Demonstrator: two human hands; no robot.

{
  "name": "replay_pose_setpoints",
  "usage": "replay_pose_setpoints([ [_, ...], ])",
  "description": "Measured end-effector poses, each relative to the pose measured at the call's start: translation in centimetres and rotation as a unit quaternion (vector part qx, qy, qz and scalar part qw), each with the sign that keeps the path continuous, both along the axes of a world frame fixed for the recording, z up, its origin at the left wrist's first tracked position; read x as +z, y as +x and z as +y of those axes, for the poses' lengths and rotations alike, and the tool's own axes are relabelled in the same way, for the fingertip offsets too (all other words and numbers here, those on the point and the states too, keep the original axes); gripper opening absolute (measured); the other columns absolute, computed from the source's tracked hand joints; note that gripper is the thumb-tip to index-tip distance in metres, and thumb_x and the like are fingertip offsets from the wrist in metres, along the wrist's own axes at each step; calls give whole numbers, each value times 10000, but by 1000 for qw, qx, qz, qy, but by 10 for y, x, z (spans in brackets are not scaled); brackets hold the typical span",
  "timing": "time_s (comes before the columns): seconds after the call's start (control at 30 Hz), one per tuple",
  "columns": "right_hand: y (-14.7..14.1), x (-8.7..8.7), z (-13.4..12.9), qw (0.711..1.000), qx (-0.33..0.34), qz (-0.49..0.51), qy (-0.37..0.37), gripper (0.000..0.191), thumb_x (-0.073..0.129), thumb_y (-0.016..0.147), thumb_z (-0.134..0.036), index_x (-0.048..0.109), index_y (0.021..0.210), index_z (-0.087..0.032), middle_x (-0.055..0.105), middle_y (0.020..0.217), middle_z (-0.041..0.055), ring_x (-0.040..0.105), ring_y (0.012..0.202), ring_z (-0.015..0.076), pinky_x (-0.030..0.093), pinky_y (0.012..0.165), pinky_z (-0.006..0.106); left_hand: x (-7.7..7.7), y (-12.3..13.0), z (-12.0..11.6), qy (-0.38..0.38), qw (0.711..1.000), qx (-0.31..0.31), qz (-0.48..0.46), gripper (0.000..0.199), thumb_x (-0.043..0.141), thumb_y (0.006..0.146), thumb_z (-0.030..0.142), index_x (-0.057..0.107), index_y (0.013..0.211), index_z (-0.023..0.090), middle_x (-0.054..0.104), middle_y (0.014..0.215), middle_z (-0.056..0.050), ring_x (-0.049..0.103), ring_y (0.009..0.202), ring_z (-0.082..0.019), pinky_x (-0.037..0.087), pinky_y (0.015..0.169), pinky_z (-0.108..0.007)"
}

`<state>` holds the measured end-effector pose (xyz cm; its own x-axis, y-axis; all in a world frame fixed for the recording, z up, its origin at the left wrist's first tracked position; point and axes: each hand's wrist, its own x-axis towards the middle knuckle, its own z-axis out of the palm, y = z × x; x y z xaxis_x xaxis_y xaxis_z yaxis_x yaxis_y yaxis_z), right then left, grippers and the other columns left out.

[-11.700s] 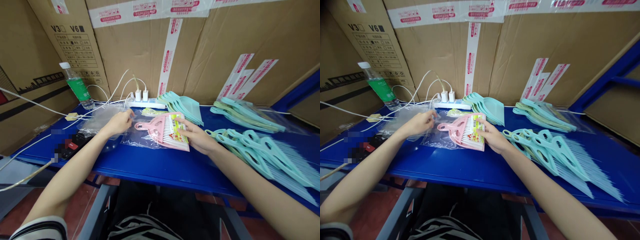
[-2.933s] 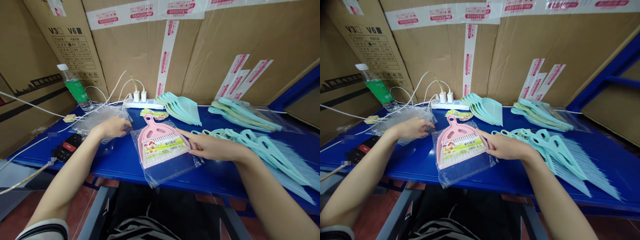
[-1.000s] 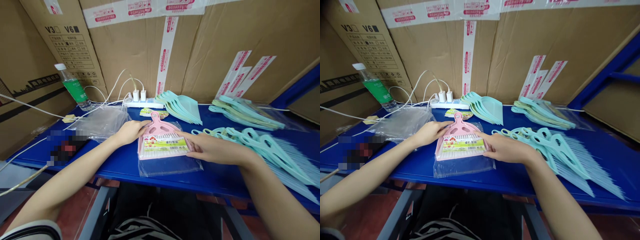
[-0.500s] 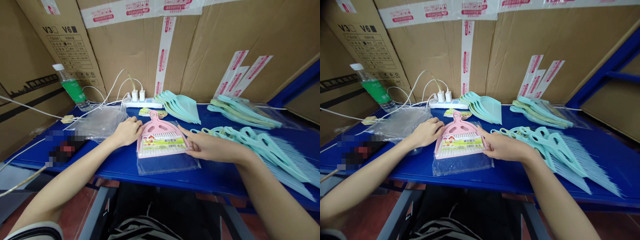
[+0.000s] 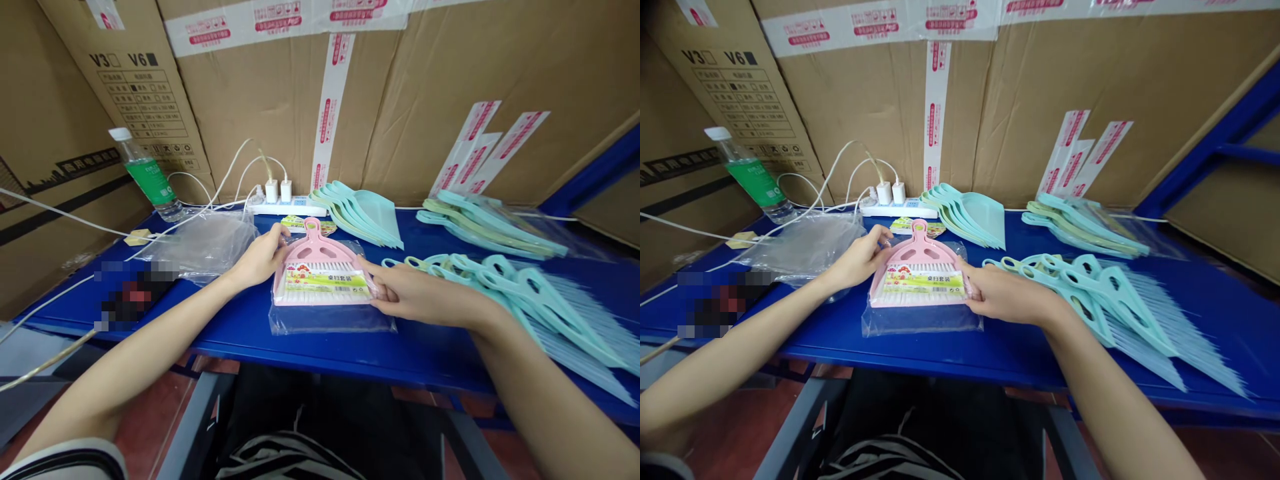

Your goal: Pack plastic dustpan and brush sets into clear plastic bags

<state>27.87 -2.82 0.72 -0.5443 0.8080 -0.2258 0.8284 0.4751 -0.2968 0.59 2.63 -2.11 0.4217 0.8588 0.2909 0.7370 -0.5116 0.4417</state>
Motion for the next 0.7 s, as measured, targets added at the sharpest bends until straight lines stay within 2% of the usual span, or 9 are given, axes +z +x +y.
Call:
replay_pose_setpoints([
  [0.13,0,-2,1,1000,-1,9,5,742,493,824,-224,281,1527,-114,665,657,1,559,586,178,406,573,263,-2,-3,4,-24,999,-20,-42,298,434,859,219,379,1151,187,614,979,-55,603,679,-125,476,625,-266],
  [0.33,1,-3,1,1000,-2,28,2,745,496,814,-201,286,1523,-116,669,655,-2,554,571,175,399,570,263,-3,-10,5,-59,994,-76,-42,566,474,765,142,324,1310,175,605,1123,-89,607,707,-111,523,661,-272],
  [0.43,-1,-3,0,1000,-8,29,7,744,505,796,-192,312,1512,-128,658,637,-9,546,570,179,390,567,265,-5,-11,7,-40,995,-78,-43,565,473,784,142,334,1331,172,593,1156,-106,610,737,-117,539,689,-287],
  [0.57,-5,-2,-1,999,-20,24,23,702,496,787,-169,368,1477,-145,633,622,-20,541,582,179,391,600,266,-7,-8,7,-21,998,-47,-43,519,455,836,168,349,1344,157,527,1252,-152,618,799,-129,556,730,-311],
  [0.7,-7,-2,-2,999,-30,8,28,661,472,790,-153,398,1446,-130,605,611,-19,531,577,186,370,581,272,-1,-7,2,-10,999,-32,-13,436,449,898,258,413,1323,167,487,1283,-142,627,844,-150,555,806,-361],
])
